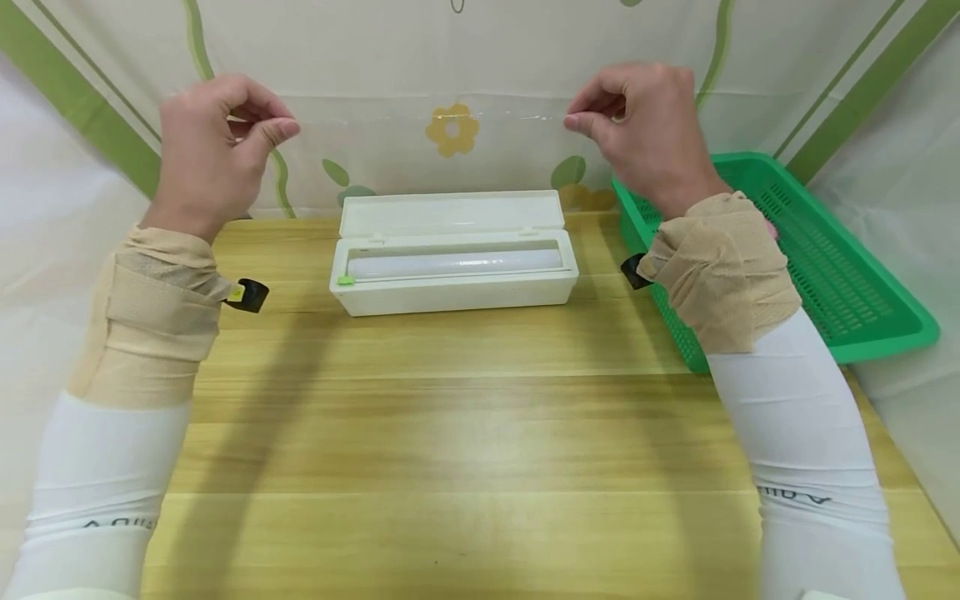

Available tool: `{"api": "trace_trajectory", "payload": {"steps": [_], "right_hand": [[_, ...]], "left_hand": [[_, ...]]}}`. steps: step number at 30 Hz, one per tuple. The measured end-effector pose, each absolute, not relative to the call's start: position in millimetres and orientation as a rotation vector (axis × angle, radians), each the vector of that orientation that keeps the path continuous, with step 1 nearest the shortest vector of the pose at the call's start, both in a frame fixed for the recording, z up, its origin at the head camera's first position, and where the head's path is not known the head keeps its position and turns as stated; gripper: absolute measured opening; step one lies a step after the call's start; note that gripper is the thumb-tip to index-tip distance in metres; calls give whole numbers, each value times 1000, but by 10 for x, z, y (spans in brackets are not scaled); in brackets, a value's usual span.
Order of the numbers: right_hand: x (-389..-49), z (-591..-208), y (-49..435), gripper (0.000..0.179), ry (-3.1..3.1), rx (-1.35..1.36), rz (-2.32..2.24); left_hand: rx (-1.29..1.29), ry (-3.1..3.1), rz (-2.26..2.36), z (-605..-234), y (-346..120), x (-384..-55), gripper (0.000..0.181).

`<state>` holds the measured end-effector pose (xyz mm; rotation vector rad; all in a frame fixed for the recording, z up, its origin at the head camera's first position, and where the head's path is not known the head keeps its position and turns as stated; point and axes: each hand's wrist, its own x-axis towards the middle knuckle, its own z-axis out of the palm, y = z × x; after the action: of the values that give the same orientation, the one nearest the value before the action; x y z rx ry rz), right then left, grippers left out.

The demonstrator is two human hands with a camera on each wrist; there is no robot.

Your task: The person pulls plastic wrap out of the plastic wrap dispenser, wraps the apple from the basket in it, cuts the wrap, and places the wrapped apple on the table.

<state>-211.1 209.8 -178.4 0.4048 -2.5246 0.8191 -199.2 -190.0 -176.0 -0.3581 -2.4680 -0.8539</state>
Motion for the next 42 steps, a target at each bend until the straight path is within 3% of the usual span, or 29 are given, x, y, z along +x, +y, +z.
{"api": "trace_trajectory", "payload": {"steps": [18,28,34,42], "right_hand": [[-2178,-1574,2121,24,-2573,335,959],[-2191,-1483,2143,23,-2535,349,967],[-2225,-1413,2119,14,-2558,303,1034],[-2281,-1364,2120,14,-2553,314,968]], "left_hand": [[-348,-2485,-975,-1510,-1946,-2110,8],[-363,-2511,-904,-1371,-1921,-2162,22],[-357,-2515,-834,-1317,-1912,-2166,10],[-316,-2505,-906,-1229,-1887,-2166,21]]}}
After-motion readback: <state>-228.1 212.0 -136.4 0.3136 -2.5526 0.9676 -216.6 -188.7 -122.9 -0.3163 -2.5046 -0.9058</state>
